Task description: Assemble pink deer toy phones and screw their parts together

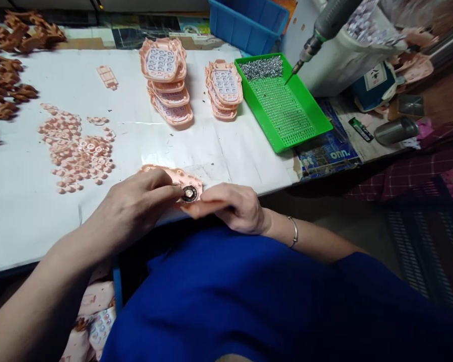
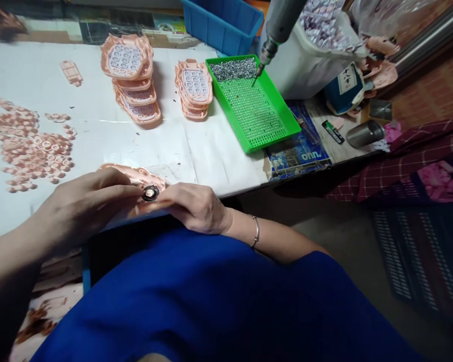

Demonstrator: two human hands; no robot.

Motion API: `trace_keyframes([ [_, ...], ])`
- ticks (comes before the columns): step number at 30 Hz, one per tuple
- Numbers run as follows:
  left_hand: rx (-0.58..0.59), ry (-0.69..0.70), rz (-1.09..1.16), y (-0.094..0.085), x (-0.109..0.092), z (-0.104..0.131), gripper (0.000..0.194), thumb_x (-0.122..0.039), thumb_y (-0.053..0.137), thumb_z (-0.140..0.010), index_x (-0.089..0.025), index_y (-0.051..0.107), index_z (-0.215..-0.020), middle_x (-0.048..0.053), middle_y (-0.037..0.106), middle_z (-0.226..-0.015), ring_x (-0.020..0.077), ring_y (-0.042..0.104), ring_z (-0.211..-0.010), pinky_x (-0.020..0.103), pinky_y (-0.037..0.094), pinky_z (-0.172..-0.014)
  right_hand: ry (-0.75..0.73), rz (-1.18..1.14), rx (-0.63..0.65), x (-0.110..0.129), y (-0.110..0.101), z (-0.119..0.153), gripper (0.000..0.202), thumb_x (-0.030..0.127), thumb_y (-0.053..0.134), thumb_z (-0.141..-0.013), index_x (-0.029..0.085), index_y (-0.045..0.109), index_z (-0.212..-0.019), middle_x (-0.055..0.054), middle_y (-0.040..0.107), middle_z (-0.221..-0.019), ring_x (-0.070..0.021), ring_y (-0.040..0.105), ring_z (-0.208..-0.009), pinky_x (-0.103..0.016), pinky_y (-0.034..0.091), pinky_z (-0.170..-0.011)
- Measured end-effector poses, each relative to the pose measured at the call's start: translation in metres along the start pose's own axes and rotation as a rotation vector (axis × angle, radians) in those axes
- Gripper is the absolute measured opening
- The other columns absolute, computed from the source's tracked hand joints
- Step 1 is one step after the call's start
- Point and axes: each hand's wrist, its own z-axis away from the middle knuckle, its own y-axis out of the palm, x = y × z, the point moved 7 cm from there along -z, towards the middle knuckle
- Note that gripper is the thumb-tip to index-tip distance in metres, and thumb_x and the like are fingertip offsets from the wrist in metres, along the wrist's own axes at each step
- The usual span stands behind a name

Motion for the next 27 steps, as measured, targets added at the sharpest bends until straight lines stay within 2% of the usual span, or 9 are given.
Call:
trace_keyframes([
  [2,0.028,0.125,0.015,-0.002,-0.007,0.000,0.028,-0.021,0.042,-0.100,-0.020,0.070,-0.100,0.004,0.066,-0.086,0.0122,0.062,-0.071,0.021,0.048,-0.060,0.288,-0.064,-0.053,-0.016,-0.002,-0.002,0.013,0.022,0.057,-0.096,0.011,0.063,-0.100,-0.005,0.072,-0.086,-0.0104,0.070,-0.080,-0.021,0.058,-0.076],
  [4,0.049,0.173,0.045,-0.003,-0.009,0.000,0.027,-0.016,0.042,-0.100,-0.017,0.068,-0.106,0.007,0.066,-0.092,0.0128,0.064,-0.077,0.021,0.050,-0.065,0.502,-0.143,-0.070,-0.028,-0.002,-0.001,0.016,0.028,0.060,-0.093,0.012,0.063,-0.095,-0.003,0.069,-0.080,-0.0094,0.065,-0.068,-0.021,0.056,-0.065],
  [6,0.058,0.167,0.083,-0.003,-0.007,0.001,0.025,-0.018,0.045,-0.100,-0.016,0.068,-0.107,0.008,0.067,-0.094,0.0126,0.065,-0.079,0.021,0.051,-0.068,0.604,-0.228,-0.064,-0.034,0.001,-0.001,0.021,0.032,0.061,-0.090,0.011,0.062,-0.092,-0.002,0.067,-0.078,-0.0082,0.061,-0.061,-0.021,0.053,-0.057],
  [9,0.026,0.130,0.103,-0.001,-0.004,0.002,0.021,-0.019,0.050,-0.098,-0.014,0.070,-0.105,0.008,0.069,-0.091,0.0119,0.065,-0.076,0.020,0.051,-0.065,0.638,-0.288,-0.069,-0.036,0.002,-0.001,0.021,0.032,0.062,-0.088,0.011,0.061,-0.090,-0.001,0.065,-0.076,-0.0077,0.060,-0.059,-0.021,0.052,-0.055],
  [13,-0.035,0.068,0.173,-0.003,-0.002,0.000,0.019,-0.023,0.055,-0.097,-0.014,0.073,-0.098,0.008,0.071,-0.089,0.0118,0.067,-0.075,0.020,0.052,-0.064,0.504,-0.236,-0.079,-0.028,-0.003,-0.001,0.014,0.026,0.062,-0.090,0.012,0.063,-0.091,-0.001,0.068,-0.077,-0.0075,0.062,-0.064,-0.019,0.053,-0.061],
  [17,-0.024,-0.039,0.289,-0.006,0.003,-0.005,0.018,-0.029,0.061,-0.094,-0.020,0.075,-0.089,0.004,0.071,-0.082,0.0115,0.067,-0.068,0.019,0.051,-0.058,0.199,-0.037,-0.081,-0.009,-0.006,-0.001,0.008,0.019,0.061,-0.092,0.012,0.064,-0.094,-0.002,0.069,-0.079,-0.0071,0.063,-0.067,-0.017,0.053,-0.064],
  [20,0.001,-0.090,0.332,-0.005,0.007,-0.008,0.022,-0.035,0.061,-0.094,-0.022,0.076,-0.084,0.002,0.071,-0.079,0.0126,0.067,-0.067,0.021,0.051,-0.058,-0.035,0.013,-0.041,0.003,-0.001,0.003,0.009,0.014,0.058,-0.092,0.011,0.062,-0.099,-0.007,0.072,-0.087,-0.0101,0.068,-0.081,-0.018,0.056,-0.075],
  [22,0.014,-0.074,0.358,-0.005,0.007,-0.008,0.023,-0.036,0.059,-0.095,-0.023,0.076,-0.087,0.003,0.071,-0.081,0.0131,0.068,-0.070,0.021,0.052,-0.060,-0.084,0.019,-0.030,0.005,0.001,0.004,0.011,0.012,0.056,-0.092,0.010,0.061,-0.101,-0.010,0.072,-0.090,-0.0120,0.069,-0.087,-0.020,0.057,-0.079],
  [27,0.015,-0.043,0.378,-0.003,0.008,-0.004,0.016,-0.026,0.060,-0.094,-0.026,0.076,-0.093,0.002,0.073,-0.086,0.0142,0.069,-0.076,0.022,0.054,-0.064,-0.057,0.039,-0.050,0.005,-0.002,0.002,0.009,0.011,0.056,-0.091,0.010,0.061,-0.098,-0.009,0.072,-0.087,-0.0113,0.070,-0.082,-0.019,0.058,-0.077],
])
